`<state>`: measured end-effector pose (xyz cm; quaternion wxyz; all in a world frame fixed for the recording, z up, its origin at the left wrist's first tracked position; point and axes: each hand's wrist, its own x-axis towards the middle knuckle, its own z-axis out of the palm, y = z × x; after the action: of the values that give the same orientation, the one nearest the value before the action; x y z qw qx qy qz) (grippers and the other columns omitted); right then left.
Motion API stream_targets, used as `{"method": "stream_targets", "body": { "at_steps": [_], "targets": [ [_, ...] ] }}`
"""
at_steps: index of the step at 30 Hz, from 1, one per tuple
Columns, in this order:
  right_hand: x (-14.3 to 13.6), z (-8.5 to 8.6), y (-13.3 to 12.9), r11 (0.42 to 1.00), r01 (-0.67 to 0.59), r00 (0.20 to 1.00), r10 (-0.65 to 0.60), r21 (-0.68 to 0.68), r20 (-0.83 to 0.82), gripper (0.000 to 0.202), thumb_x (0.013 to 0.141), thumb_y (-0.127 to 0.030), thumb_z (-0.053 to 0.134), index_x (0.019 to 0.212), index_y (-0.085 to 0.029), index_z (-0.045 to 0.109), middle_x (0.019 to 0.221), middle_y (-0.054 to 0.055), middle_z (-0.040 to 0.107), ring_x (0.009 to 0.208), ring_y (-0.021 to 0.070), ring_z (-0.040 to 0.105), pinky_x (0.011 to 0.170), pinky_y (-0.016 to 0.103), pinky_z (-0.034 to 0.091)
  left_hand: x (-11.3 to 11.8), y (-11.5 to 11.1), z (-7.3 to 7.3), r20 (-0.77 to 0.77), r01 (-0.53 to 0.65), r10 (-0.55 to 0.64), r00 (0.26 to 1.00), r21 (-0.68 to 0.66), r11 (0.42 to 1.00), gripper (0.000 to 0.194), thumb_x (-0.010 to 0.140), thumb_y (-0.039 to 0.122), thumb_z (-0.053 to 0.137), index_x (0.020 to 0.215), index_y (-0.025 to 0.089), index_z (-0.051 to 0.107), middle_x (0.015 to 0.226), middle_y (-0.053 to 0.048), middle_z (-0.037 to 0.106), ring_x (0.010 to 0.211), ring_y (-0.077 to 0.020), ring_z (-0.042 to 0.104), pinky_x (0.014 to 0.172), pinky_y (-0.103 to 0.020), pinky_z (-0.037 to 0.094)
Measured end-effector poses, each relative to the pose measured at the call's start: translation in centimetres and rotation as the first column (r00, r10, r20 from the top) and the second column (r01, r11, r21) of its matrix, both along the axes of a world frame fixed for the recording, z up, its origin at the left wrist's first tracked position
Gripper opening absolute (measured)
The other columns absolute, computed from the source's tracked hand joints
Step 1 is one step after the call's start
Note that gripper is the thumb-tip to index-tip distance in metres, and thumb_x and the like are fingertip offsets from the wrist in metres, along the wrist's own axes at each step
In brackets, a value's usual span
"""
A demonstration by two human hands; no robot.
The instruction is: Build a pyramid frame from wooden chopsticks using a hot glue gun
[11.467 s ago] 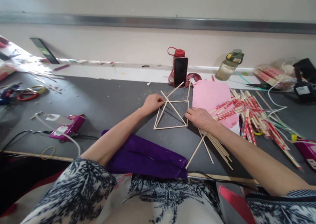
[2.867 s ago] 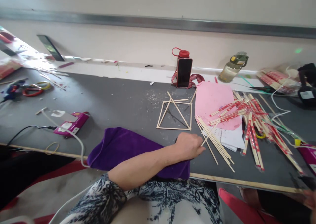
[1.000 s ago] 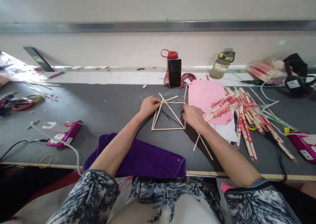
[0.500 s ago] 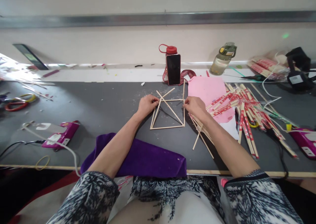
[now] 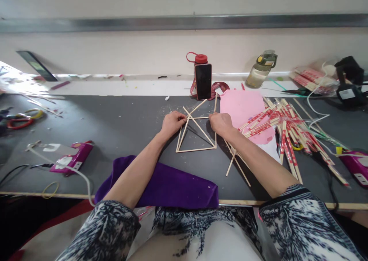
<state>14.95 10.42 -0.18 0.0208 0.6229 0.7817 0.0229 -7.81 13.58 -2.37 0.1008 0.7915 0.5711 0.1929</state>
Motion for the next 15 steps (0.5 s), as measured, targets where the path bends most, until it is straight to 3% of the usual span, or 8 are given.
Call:
{"method": "stream_targets", "body": {
  "at_steps": [3, 5, 7, 10, 15],
  "targets": [
    [0.6, 0.1, -0.6, 1.000, -0.012, 0.998, 0.012, 0.001, -0.056, 0.028, 0.087, -0.031, 0.043, 0.091, -0.020, 0.068, 0.094, 0.008, 0.071, 0.086, 0.0213, 0.063, 0.064, 0.027, 0.039, 0.1, -0.1, 0.0, -0.001, -0.007, 0.007, 1.000, -0.016, 1.000, 0.026, 0.084, 0.033, 0.050, 0.096, 0.026, 0.072, 0.096, -0.002, 0.065, 0.081, -0.0150, 0.058, 0.073, -0.025, 0.044],
    [1.3, 0.1, -0.8, 0.997, 0.068, 0.979, -0.061, 0.032, -0.195, 0.026, 0.083, -0.036, 0.047, 0.086, -0.023, 0.069, 0.087, 0.004, 0.071, 0.081, 0.0193, 0.063, 0.064, 0.027, 0.039, 0.1, -0.2, 0.2, -0.007, -0.006, 0.006, 1.000, -0.022, 1.000, 0.026, 0.084, 0.032, 0.050, 0.096, 0.026, 0.072, 0.097, -0.002, 0.065, 0.082, -0.0153, 0.058, 0.074, -0.025, 0.044],
    [2.1, -0.1, -0.7, 0.977, 0.197, 0.905, -0.148, 0.085, -0.398, 0.025, 0.080, -0.039, 0.050, 0.085, -0.022, 0.068, 0.082, 0.002, 0.071, 0.075, 0.0174, 0.062, 0.065, 0.026, 0.040, 0.2, -0.3, 0.3, -0.018, -0.001, 0.001, 1.000, -0.022, 1.000, 0.026, 0.084, 0.032, 0.049, 0.095, 0.025, 0.072, 0.097, -0.003, 0.065, 0.084, -0.0158, 0.058, 0.074, -0.025, 0.044],
    [2.8, -0.1, -0.3, 0.938, 0.315, 0.783, -0.171, 0.145, -0.598, 0.027, 0.076, -0.040, 0.055, 0.089, -0.019, 0.067, 0.081, 0.002, 0.070, 0.073, 0.0157, 0.061, 0.067, 0.026, 0.041, 0.3, -0.6, 0.6, -0.032, 0.000, -0.001, 0.999, -0.027, 1.000, 0.025, 0.085, 0.031, 0.049, 0.095, 0.025, 0.071, 0.096, -0.003, 0.064, 0.085, -0.0162, 0.059, 0.075, -0.025, 0.044],
    [1.8, 0.9, -1.7, 0.974, 0.223, 0.804, -0.163, 0.036, -0.572, 0.026, 0.075, -0.042, 0.055, 0.075, -0.020, 0.069, 0.068, 0.001, 0.067, 0.064, 0.0156, 0.059, 0.060, 0.026, 0.038, 0.5, -1.1, 0.9, -0.025, -0.022, 0.022, 0.999, -0.006, 1.000, 0.027, 0.084, 0.036, 0.052, 0.104, 0.026, 0.068, 0.107, -0.003, 0.062, 0.089, -0.0170, 0.060, 0.074, -0.025, 0.045]
  ]
}}
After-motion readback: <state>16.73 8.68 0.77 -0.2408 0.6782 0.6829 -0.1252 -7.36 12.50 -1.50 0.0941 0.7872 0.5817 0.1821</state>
